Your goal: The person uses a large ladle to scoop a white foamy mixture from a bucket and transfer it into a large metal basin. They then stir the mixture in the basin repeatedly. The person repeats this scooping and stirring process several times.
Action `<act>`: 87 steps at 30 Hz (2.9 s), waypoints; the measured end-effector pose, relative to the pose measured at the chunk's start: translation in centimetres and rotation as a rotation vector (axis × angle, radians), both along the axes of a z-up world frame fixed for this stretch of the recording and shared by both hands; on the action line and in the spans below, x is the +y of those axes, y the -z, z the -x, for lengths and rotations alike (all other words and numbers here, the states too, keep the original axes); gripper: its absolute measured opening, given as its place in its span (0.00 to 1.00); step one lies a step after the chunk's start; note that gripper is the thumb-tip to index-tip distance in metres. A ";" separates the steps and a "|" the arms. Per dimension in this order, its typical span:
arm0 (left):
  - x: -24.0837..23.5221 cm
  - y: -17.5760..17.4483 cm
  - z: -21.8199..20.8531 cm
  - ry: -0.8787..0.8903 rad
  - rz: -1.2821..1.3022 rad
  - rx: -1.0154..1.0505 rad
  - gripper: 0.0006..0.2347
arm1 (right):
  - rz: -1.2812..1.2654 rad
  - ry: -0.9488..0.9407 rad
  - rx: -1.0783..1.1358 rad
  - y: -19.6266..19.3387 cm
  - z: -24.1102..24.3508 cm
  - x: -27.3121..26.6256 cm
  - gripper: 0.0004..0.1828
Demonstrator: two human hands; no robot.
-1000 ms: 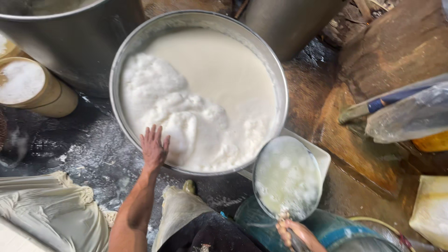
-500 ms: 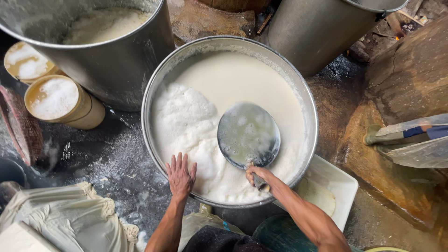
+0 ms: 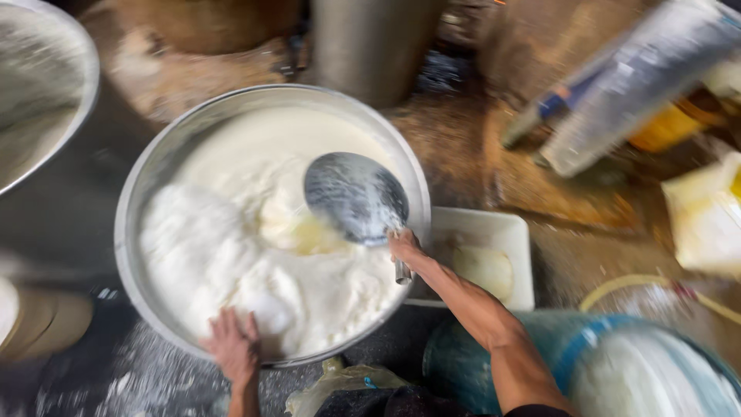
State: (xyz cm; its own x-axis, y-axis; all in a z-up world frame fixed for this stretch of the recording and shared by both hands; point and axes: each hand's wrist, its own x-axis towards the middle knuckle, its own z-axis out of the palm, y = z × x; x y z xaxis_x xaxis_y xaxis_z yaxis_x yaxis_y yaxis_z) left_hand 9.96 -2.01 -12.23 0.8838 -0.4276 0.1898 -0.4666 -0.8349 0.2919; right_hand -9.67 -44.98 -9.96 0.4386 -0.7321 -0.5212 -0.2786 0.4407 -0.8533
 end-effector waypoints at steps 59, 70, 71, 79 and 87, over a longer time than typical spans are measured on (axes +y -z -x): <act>-23.8 -9.2 35.8 1.044 0.453 0.195 0.32 | -0.837 0.247 -0.107 -3.8 77.0 18.6 0.12; -7.1 -4.2 7.6 0.270 0.239 0.018 0.31 | -0.779 0.209 0.161 -11.2 51.7 13.3 0.12; -5.8 -3.9 6.1 0.238 0.222 0.032 0.31 | -0.790 0.172 0.179 -11.3 49.6 13.2 0.12; -1.0 -2.5 2.6 0.132 0.146 -0.008 0.31 | -0.818 -0.270 0.317 -7.7 30.1 9.2 0.13; -1.3 -3.5 3.4 0.071 0.114 0.072 0.28 | -0.657 -0.575 0.186 -0.8 8.1 8.9 0.10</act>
